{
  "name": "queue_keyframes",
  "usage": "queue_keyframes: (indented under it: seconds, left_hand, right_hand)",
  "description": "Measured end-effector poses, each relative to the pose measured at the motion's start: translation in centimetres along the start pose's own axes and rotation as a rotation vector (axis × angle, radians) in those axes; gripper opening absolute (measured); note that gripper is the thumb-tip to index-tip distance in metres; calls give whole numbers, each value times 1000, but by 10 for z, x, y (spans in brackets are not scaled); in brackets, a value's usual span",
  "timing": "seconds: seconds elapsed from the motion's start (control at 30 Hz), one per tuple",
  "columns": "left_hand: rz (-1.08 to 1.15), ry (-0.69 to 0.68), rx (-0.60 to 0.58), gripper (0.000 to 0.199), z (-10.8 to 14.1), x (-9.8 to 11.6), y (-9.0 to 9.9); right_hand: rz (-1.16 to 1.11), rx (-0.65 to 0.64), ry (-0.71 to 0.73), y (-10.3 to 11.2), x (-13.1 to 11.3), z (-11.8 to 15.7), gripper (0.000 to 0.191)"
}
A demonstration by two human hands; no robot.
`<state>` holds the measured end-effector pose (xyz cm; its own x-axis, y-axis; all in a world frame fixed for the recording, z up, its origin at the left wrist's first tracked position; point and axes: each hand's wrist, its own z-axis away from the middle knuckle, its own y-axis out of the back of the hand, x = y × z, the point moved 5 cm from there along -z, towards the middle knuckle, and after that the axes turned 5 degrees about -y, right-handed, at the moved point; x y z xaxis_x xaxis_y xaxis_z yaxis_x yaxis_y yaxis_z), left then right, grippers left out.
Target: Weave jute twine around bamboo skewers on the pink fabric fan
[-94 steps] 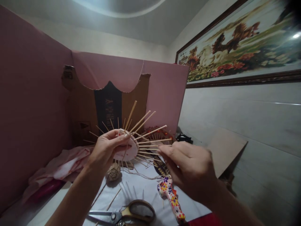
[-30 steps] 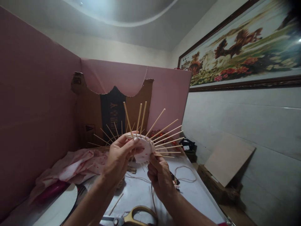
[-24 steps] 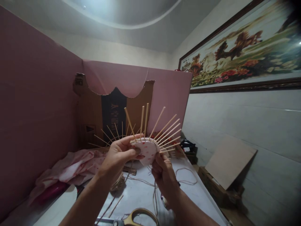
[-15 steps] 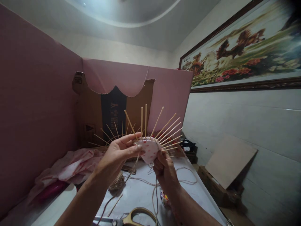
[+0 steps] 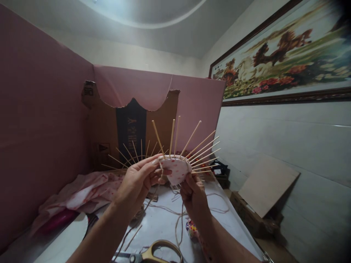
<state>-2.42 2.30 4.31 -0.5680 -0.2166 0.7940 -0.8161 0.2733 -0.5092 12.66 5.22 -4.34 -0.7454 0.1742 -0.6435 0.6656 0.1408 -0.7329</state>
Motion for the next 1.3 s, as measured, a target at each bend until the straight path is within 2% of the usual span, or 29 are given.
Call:
queue_keyframes:
  seconds: [0.2,0.47,0.83,1.3]
  left_hand:
    - [-16,-35,26,21,3,1,2]
    - [-38,-89,94,22,2,1,3]
    - [12,-40,-6,23,-2,-4,2]
    - [-33,-54,49,21,1,-4,4]
  right_hand:
    - [17,-36,38,-3,-2,2,41]
    - [24,7,36,0,3,5,40]
    - [14,44,5,-2,4,5,42]
    - [48,56,96,1,1,6,35]
